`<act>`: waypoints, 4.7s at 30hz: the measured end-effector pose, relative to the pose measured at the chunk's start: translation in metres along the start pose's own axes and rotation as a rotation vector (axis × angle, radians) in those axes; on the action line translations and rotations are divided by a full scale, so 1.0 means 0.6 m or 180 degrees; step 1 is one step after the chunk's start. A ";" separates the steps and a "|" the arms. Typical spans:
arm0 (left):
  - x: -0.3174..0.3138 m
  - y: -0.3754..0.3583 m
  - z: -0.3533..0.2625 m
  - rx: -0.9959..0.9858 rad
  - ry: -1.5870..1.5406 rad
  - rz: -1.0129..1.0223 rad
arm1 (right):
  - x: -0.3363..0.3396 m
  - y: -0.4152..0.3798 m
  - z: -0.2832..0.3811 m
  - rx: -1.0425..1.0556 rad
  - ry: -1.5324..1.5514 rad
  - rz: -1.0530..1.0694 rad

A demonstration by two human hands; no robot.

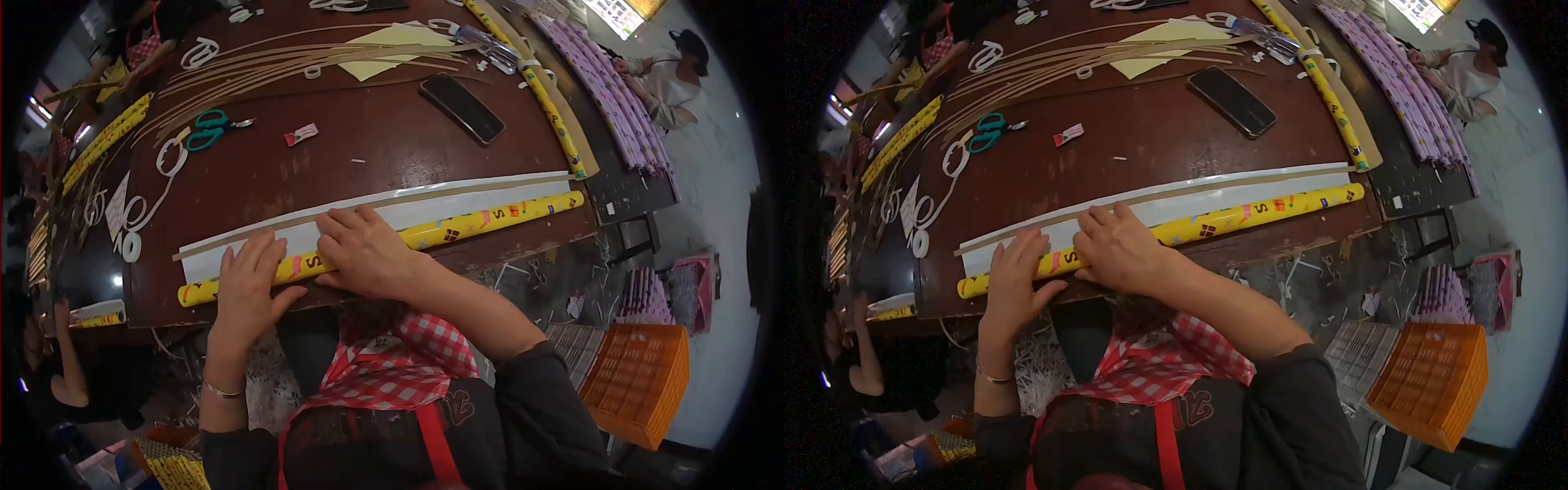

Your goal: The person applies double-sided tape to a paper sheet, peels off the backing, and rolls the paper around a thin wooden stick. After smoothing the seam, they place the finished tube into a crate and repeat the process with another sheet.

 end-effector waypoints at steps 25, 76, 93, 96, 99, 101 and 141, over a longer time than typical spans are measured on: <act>0.031 -0.095 0.121 0.0174 0.0496 0.0112 | 0.111 -0.217 -0.204 -0.0916 -0.0667 -0.0054; 0.056 -0.107 0.099 0.0021 0.0300 -0.0706 | 0.099 -0.203 -0.145 -0.0480 -0.0437 -0.0435; 0.058 -0.121 0.096 0.0136 0.0486 -0.1253 | 0.110 -0.200 -0.146 -0.0292 -0.0614 -0.0527; 0.054 -0.118 0.105 0.0141 0.0480 -0.1226 | 0.105 -0.201 -0.157 -0.0409 -0.0538 -0.0498; 0.067 -0.114 0.109 0.0046 0.0223 -0.1314 | 0.111 -0.198 -0.167 -0.0579 -0.0191 -0.0521; 0.064 -0.109 0.111 0.0017 0.0227 -0.1109 | 0.105 -0.195 -0.171 -0.0394 -0.0348 -0.0406; 0.071 -0.038 0.184 0.0493 0.0101 -0.0971 | 0.120 -0.137 -0.237 -0.0691 -0.0279 -0.0596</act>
Point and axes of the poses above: each hand's wrist, its own y-axis towards the middle knuckle, its own x-axis out of the back of the hand, z = x × y, the point moved 9 cm from there along y, towards the middle knuckle, and after that the axes turned 2 degrees about -y, right-handed, at the moved point
